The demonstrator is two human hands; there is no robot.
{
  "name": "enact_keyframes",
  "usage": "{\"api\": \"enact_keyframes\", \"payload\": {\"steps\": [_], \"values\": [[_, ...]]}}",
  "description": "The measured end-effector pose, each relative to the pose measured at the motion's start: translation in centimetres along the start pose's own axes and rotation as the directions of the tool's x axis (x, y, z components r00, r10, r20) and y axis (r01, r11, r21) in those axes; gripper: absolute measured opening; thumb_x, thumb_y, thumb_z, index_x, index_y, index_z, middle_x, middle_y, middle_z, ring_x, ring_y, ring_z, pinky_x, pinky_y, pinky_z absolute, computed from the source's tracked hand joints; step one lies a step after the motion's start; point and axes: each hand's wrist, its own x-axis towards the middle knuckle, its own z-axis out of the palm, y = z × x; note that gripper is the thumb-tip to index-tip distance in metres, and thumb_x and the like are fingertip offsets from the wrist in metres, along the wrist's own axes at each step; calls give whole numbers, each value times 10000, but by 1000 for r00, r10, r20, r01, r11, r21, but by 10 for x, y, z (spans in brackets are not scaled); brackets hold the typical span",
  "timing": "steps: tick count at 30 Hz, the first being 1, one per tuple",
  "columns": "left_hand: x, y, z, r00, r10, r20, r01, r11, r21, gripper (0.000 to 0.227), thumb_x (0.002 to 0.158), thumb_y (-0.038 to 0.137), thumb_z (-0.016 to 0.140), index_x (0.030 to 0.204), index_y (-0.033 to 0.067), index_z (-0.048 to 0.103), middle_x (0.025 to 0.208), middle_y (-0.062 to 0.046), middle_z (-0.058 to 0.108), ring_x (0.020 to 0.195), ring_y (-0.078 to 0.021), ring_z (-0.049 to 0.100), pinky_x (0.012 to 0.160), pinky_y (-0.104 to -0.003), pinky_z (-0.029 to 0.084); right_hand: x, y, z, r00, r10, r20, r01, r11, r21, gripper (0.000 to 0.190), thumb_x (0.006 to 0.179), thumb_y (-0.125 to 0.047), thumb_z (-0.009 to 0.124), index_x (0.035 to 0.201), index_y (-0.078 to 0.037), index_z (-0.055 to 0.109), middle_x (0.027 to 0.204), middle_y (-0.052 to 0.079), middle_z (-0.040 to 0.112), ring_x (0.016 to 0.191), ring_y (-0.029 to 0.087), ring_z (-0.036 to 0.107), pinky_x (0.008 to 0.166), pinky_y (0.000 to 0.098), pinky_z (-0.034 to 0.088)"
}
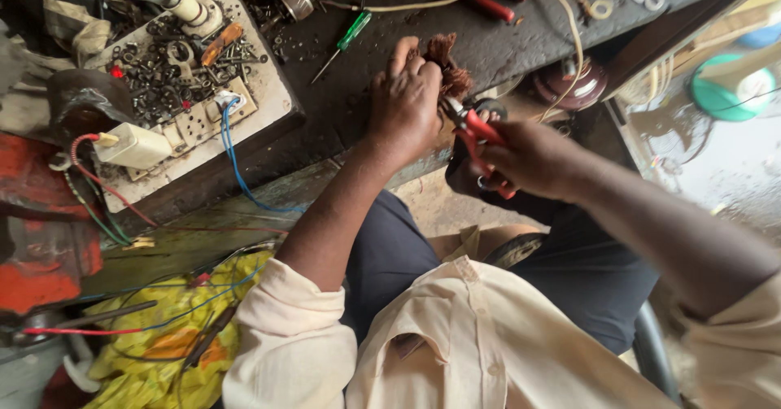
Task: The person uses pliers to strip insulation from a bundle of copper wires, repeatedly cutting and pulling the material to separate the copper strands. The person holds the wire bundle with one hand and operates the pliers with the other, working over a cluttered workbench.
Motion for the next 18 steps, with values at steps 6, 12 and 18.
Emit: {"api": "enact_keyframes", "payload": {"steps": [6, 12, 18], "values": [[0, 0, 2, 999, -2, -39, 2, 1000, -24, 258, 762, -13, 676, 980, 21, 542, 1273, -258, 594, 1461, -415, 338, 1021, -633, 406, -2, -12, 0, 996, 38, -83, -61, 951, -304, 318, 1023, -307, 517, 1056, -55, 708, 741, 106, 726, 663, 226, 738, 680, 392, 587], [-1, 2, -4, 998, 5, -56, -5, 1000, -12, 299, 727, 5, 701, 982, 24, 546, 1241, -227, 608, 1439, -400, 356, 1013, -611, 413, 2, 17, 30, 896, -324, -304, 211, 912, -351, 340, 920, -218, 613, 1206, -33, 597, 928, 218, 689, 886, 432, 683, 745, 515, 520], [-4, 1, -4, 996, 32, -81, -35, 998, -43, 374, 699, 38, 779, 987, 37, 541, 1222, -211, 615, 1437, -403, 357, 1007, -618, 417, 23, 44, 47, 867, -383, -318, 354, 924, -149, 223, 959, -159, 591, 1157, -61, 620, 1041, 163, 663, 998, 322, 670, 876, 428, 514]]}}
